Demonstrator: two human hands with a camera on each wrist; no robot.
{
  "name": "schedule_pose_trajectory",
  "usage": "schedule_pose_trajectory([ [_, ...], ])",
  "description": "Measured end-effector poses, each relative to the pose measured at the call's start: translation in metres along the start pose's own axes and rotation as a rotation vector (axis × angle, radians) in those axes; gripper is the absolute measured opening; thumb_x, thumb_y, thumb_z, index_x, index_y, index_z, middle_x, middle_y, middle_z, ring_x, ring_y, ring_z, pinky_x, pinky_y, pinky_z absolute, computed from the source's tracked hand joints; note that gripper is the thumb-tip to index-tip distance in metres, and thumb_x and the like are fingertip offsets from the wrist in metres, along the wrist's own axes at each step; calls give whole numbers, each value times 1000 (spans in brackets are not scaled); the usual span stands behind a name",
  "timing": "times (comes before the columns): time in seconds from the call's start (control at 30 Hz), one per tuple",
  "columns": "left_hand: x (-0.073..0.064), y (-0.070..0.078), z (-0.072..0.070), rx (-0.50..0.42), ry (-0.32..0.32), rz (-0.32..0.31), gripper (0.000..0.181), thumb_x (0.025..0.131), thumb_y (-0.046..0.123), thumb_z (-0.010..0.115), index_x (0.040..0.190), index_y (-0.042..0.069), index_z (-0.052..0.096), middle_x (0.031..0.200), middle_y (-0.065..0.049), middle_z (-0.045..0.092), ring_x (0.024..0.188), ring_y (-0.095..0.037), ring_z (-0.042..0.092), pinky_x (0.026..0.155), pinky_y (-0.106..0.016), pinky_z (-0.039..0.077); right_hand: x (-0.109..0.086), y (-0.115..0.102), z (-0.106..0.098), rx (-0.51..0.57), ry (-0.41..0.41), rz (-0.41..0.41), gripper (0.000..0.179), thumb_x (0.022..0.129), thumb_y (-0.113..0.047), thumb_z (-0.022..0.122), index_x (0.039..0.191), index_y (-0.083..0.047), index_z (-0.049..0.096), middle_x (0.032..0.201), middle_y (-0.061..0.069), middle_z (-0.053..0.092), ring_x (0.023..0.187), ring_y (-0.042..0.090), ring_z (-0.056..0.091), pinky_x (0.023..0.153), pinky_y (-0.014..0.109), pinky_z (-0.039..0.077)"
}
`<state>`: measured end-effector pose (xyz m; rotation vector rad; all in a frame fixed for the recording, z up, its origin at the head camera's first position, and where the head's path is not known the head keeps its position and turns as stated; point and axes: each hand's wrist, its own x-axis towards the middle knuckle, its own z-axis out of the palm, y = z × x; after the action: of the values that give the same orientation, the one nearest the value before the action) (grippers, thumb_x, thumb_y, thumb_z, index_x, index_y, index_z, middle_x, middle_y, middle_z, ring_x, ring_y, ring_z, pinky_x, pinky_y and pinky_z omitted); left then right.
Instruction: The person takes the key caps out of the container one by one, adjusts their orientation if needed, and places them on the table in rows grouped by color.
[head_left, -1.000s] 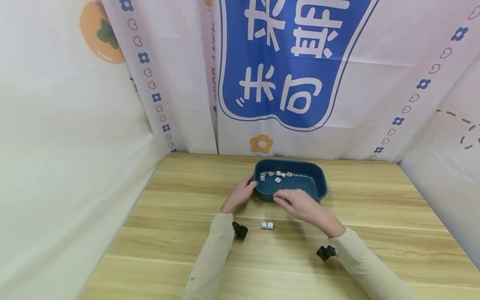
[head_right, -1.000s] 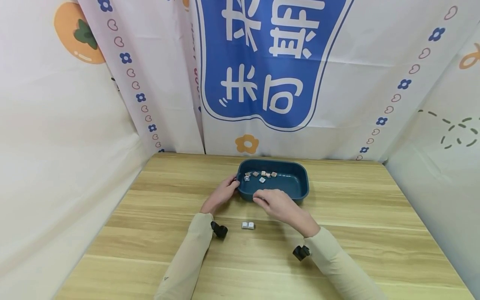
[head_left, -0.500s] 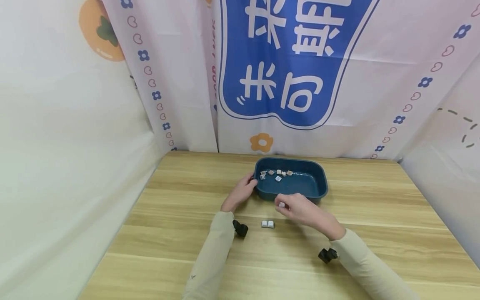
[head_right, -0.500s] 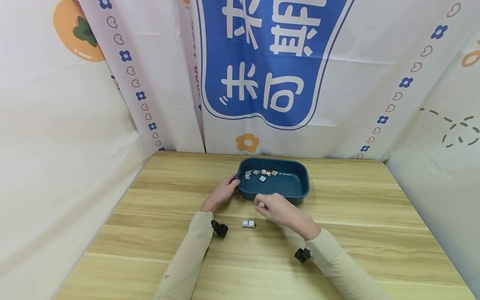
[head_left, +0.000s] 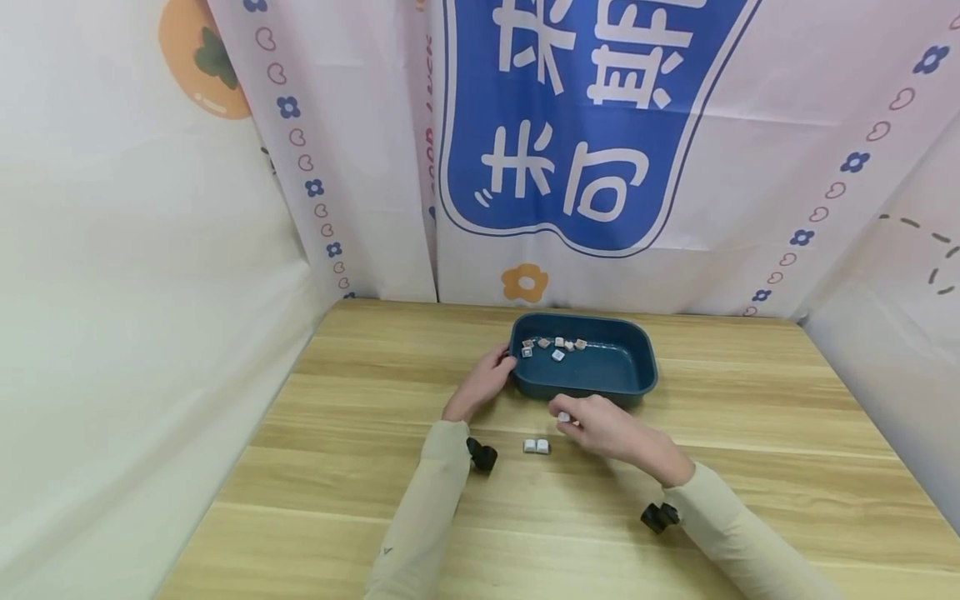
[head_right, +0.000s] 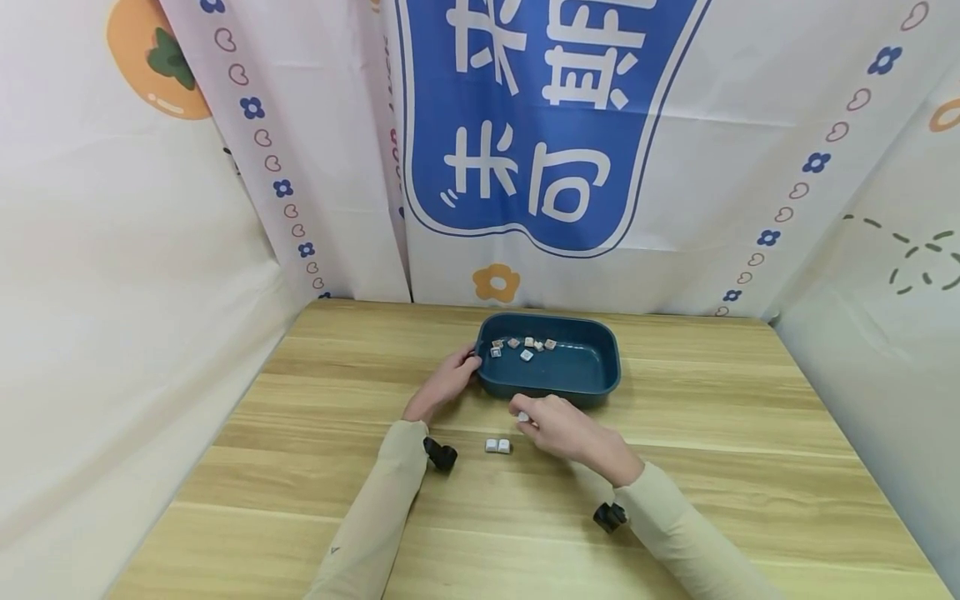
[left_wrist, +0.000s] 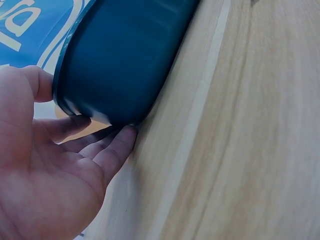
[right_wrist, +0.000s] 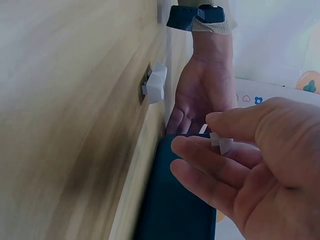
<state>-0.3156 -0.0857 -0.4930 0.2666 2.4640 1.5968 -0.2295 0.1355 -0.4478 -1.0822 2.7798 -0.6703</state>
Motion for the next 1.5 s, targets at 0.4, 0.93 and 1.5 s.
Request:
schedule_pose_trajectory([
  [0.4,1,-3,0,0,6,-9,51,96,32,38,145,17,33,146,-3,37,133,-19,33,108,-42,29,-5,-1,10,-7,-11,-38,7,87,-12,63,93,-13,62,82,-7,63,68,3,53,61,20,48],
  [0.93,3,-3,2,-13,9,-41,51,96,35,39,144,21,34,145,-2,39,132,-20,35,108,-43,30,-9,4,27,-48,24,-40,10,85,-16,66,94,-19,67,88,-9,53,71,4,48,63,19,45],
  [1.5,3,-2,1,8,19,-41,51,95,35,39,144,21,34,145,-3,38,133,-20,34,109,-43,29,-5,-1,30,-26,5,-33,9,82,-14,69,89,-14,64,87,-2,55,72,8,50,63,20,46],
])
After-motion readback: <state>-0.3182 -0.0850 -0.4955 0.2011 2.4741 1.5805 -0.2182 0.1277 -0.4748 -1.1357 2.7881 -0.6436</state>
